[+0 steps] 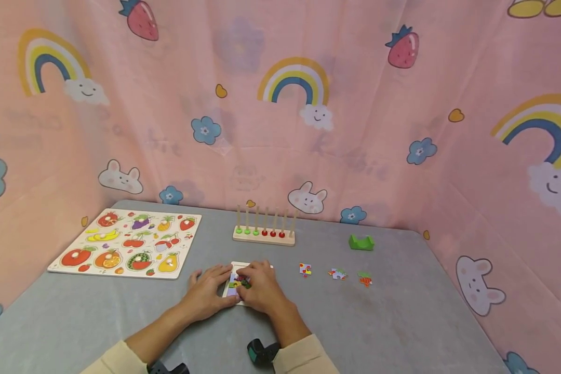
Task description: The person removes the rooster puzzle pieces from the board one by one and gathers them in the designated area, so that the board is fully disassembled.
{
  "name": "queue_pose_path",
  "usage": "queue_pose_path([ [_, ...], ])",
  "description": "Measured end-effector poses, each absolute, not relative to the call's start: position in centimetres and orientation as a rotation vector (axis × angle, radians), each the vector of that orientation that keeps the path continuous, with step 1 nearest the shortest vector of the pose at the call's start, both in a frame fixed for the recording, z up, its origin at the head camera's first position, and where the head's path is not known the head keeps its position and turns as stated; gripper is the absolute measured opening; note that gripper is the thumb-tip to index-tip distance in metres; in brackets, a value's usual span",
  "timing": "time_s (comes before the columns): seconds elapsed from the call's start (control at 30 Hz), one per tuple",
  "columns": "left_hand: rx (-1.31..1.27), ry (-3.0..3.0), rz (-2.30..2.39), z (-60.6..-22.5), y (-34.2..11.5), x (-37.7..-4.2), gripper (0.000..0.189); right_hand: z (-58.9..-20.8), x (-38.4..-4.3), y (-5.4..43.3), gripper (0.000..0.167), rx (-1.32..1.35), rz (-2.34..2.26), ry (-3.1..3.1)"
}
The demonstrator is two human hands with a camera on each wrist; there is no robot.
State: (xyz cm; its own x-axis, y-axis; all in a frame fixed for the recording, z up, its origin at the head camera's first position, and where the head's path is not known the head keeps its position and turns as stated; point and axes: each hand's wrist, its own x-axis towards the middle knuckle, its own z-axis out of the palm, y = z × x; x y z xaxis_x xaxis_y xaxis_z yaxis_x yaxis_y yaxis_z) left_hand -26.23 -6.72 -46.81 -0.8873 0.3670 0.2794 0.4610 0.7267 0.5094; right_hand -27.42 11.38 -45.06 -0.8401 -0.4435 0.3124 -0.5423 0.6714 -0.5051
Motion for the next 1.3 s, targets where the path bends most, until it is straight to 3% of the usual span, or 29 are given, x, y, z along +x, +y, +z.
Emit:
queue_pose_path([
  [0.63,-0.681,-2.775,-0.866,-47.2,-6.7,-26.2,0.068,-44.2,-27.3,11.9,0.028,0.832,0.882,-2.654],
  [1.3,-0.672,-2.769,-0.88,-47.0,-6.7,-26.2,0.066,-38.7,-24.3,15.2,0.033,0.728,1.013,-2.535],
])
